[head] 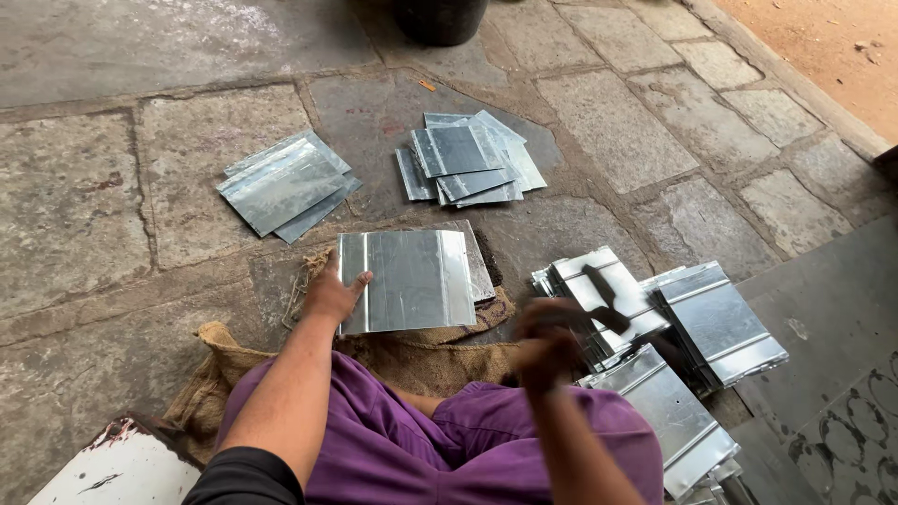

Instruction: The person sits on the ground and uses a hammer to repeatedly strike a metal sheet placed on a sack. They hold the sheet with one hand and strike it with the other, occasionally adjusting its position. Finished sheets are stacked nearby.

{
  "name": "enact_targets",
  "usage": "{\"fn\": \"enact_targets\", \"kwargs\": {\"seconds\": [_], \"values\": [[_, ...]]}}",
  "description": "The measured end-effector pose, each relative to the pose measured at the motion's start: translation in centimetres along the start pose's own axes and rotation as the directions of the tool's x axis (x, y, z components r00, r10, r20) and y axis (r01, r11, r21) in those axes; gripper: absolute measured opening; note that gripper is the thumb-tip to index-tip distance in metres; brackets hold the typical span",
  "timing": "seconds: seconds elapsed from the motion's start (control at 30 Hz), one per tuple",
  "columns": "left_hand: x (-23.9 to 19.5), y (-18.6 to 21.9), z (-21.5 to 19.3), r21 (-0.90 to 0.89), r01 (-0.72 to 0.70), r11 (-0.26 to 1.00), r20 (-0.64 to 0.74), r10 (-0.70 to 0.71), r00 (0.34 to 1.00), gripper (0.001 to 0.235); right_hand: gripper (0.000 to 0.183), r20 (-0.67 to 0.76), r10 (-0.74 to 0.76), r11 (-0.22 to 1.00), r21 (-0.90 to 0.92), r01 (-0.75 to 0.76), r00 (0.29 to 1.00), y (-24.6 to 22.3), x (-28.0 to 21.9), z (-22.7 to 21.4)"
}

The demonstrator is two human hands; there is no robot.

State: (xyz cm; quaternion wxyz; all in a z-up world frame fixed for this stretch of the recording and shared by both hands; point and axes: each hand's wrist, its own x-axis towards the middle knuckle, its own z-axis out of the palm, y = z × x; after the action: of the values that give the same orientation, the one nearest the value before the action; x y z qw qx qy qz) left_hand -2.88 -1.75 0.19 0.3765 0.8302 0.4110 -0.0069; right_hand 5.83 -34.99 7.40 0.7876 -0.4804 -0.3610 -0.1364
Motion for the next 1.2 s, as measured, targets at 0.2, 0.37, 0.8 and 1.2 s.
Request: {"fn": "enact_targets", "kwargs": {"seconds": [0.2,0.37,0.8,1.2], "values": [[0.5,-0.1,-0.2,-0.004,-0.084,0.996,-0.073,0.083,0.994,0.109,0.030,-0.012,0.607,0.600,-0.649,-0.468,0.795,1.4,-0.8,1.3],[0.4,-0.6,0.1,-0.004,0.010,1.000,0.002,-0.010,1.000,0.118,0.031,-0.019,0.220,0.950,-0.223,-0.219,0.975,-6.2,4.3,1.3],[0.8,-0.6,-0.1,0.034,-0.076,0.997,-0.023,0.077,0.997,0.106,0.039,-0.066,0.538,0.576,-0.699,-0.424,0.840,2.1,-0.6,1.0],[0.9,-1.5,0.9,0.105,-0.041,0.994,-0.017,0.044,0.999,0.107,0.028,0.212,-0.129,0.904,-0.376,0.203,0.969,2.1,0.1,0.4]]}}
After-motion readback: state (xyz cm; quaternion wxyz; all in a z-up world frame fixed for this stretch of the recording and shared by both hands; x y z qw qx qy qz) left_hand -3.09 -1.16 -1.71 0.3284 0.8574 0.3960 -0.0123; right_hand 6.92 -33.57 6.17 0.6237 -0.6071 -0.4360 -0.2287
